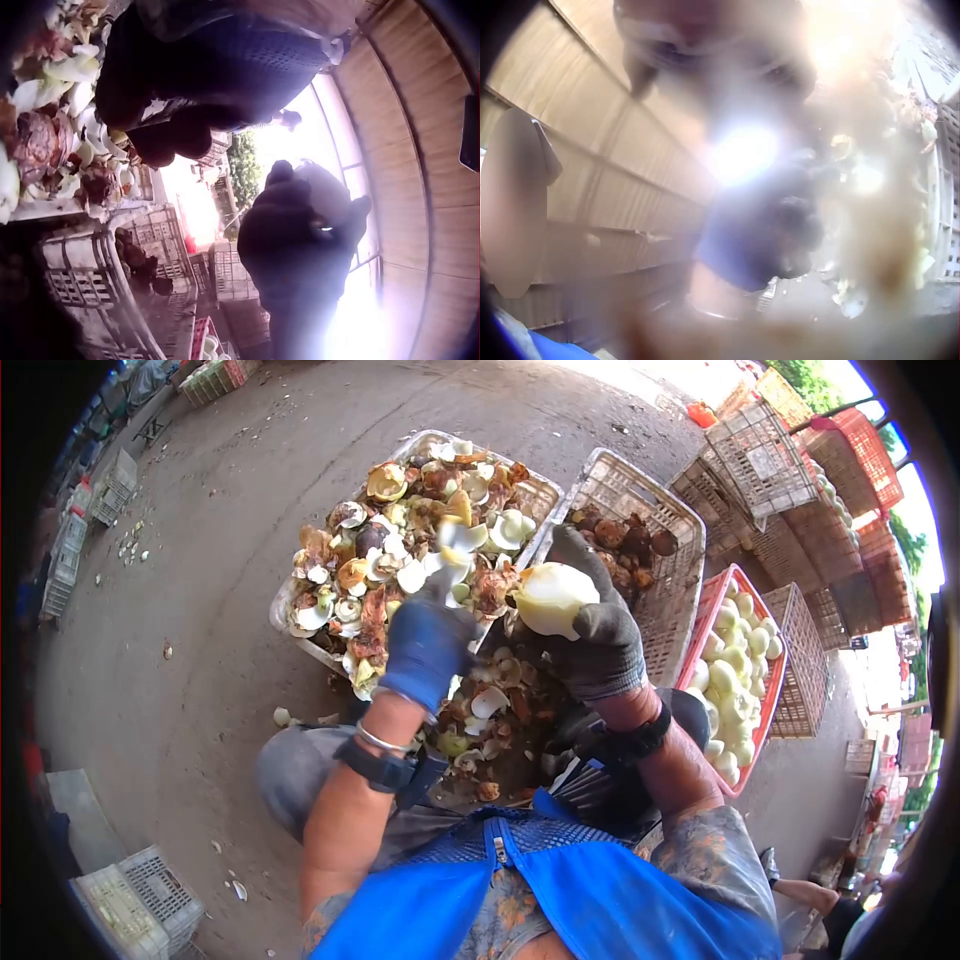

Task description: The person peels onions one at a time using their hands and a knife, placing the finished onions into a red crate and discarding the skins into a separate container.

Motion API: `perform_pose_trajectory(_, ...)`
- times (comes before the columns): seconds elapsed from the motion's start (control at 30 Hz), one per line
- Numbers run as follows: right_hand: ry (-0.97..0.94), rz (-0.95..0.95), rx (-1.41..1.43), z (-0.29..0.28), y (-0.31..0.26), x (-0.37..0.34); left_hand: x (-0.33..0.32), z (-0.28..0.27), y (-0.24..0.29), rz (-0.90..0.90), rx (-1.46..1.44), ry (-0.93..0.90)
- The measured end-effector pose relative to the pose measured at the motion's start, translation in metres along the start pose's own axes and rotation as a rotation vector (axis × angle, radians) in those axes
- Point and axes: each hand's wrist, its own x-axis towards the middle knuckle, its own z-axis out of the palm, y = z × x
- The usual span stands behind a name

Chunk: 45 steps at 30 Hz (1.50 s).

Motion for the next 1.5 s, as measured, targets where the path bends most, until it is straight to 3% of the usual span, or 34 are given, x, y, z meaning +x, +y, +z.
perform_pose_trajectory(0.07, -0.112, -0.059, -0.059, -0.002, -0.009, 0.005, 0.002, -0.02, 0.006, -0.391, -0.442, -0.018)
perform_pose_trajectory(0.13, -0.107, -0.081, -0.01, 0.0, -0.012, 0.006, -0.008, -0.036, 0.036, -0.334, -0.65, 0.096)
perform_pose_trajectory(0.17, -0.13, 0.002, 0.031, -0.004, -0.013, 0.009, -0.008, -0.024, 0.04, -0.154, -0.665, 0.279)
perform_pose_trajectory(0.2, -0.154, 0.092, 0.07, -0.007, -0.012, 0.01, -0.011, -0.016, 0.042, -0.13, -0.673, 0.258)
perform_pose_trajectory(0.27, -0.107, 0.064, 0.035, 0.003, -0.005, 0.008, -0.015, -0.02, 0.06, 0.093, -0.511, 0.309)
perform_pose_trajectory(0.33, -0.07, -0.061, -0.126, 0.005, 0.003, 0.014, -0.015, -0.017, 0.064, 0.121, -0.363, 0.327)
perform_pose_trajectory(0.37, -0.028, -0.255, -0.944, 0.012, -0.003, 0.012, -0.014, -0.016, 0.064, 0.132, -0.351, 0.356)
perform_pose_trajectory(0.4, -0.039, -0.248, -0.942, 0.015, -0.004, 0.012, -0.013, -0.015, 0.063, 0.142, -0.338, 0.384)
perform_pose_trajectory(0.43, -0.027, -0.171, -0.834, 0.016, -0.004, 0.012, -0.014, -0.021, 0.066, 0.033, -0.392, 0.329)
perform_pose_trajectory(0.5, 0.002, -0.022, -0.695, 0.022, -0.007, 0.011, -0.013, -0.021, 0.063, 0.07, -0.459, 0.37)
perform_pose_trajectory(0.6, -0.019, -0.074, -0.838, 0.022, -0.014, 0.01, -0.011, -0.025, 0.06, 0.157, -0.505, 0.402)
perform_pose_trajectory(0.67, -0.036, -0.145, -0.839, 0.016, -0.015, 0.011, -0.013, -0.036, 0.058, 0.252, -0.36, 0.364)
perform_pose_trajectory(0.73, 0.008, 0.091, -0.397, 0.015, -0.019, 0.011, -0.016, -0.039, 0.059, 0.187, -0.275, 0.33)
perform_pose_trajectory(1.0, -0.04, 0.137, -0.398, 0.01, -0.009, 0.01, -0.015, -0.023, 0.047, 0.26, 0.238, 0.388)
perform_pose_trajectory(1.07, -0.092, 0.068, -0.03, 0.014, -0.012, 0.003, -0.007, -0.016, 0.023, -0.056, 0.299, 0.363)
perform_pose_trajectory(1.1, -0.009, 0.024, -0.297, 0.022, -0.019, -0.002, -0.001, -0.002, -0.008, -0.139, 0.115, 0.296)
perform_pose_trajectory(1.13, -0.011, 0.02, -0.293, 0.021, -0.021, 0.0, -0.004, -0.004, -0.003, -0.136, 0.12, 0.297)
perform_pose_trajectory(1.2, -0.049, 0.049, -0.081, 0.016, -0.023, 0.003, -0.009, -0.019, 0.019, 0.052, 0.071, 0.564)
perform_pose_trajectory(1.23, -0.046, 0.074, -0.132, 0.016, -0.025, 0.002, -0.011, -0.028, 0.036, 0.087, -0.071, 0.568)
perform_pose_trajectory(1.4, -0.058, 0.128, -0.041, 0.008, -0.015, 0.01, -0.021, -0.034, 0.054, 0.177, -0.077, 0.496)
perform_pose_trajectory(1.5, -0.021, 0.087, -0.201, 0.017, -0.023, 0.007, -0.021, -0.035, 0.053, 0.274, -0.093, 0.473)
